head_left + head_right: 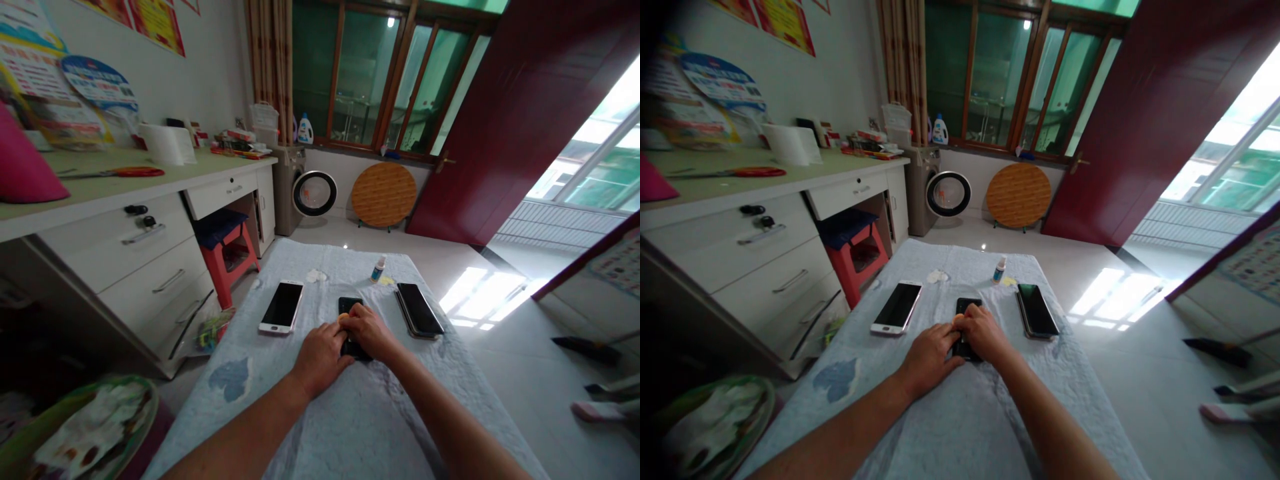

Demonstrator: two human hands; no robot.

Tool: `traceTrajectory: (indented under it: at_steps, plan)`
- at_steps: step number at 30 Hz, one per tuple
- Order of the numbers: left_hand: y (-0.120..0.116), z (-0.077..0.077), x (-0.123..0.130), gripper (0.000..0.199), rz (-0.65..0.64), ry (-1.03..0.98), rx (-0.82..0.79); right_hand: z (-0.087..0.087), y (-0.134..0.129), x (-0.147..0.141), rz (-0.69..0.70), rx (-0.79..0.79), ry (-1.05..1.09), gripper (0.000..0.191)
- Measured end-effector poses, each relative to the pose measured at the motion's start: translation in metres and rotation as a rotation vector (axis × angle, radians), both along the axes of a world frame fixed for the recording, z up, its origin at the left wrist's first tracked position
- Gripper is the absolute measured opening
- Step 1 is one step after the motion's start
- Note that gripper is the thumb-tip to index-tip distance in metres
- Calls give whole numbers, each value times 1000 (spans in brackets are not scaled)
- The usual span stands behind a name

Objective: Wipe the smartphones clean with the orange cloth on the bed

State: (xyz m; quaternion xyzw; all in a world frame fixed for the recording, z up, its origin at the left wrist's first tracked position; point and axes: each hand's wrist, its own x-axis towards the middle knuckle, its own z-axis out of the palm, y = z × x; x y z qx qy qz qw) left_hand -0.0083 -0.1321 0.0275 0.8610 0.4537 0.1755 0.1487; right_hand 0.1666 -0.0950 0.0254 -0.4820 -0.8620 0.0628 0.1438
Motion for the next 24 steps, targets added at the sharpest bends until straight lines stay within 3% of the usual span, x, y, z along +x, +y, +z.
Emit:
traceTrajectory:
  at_steps: [4, 11, 16, 20, 24]
  plan:
    - [0, 1, -1, 41, -6, 4, 9, 2, 0, 1, 29, -41, -2, 21]
    - [-1, -1, 0, 39, 3, 19, 31, -3, 37, -15, -108, 33, -119, 22]
    - [0, -5, 0, 42, -9, 2, 38, -3, 56, -11, -233, 26, -141, 32]
    - [0, -7, 0, 40, -6, -16, 53, -7, 57, 6, -305, 12, -100, 33]
    - [0, -7, 0, 37, -6, -21, 53, -10, 43, 24, -307, -2, -22, 32]
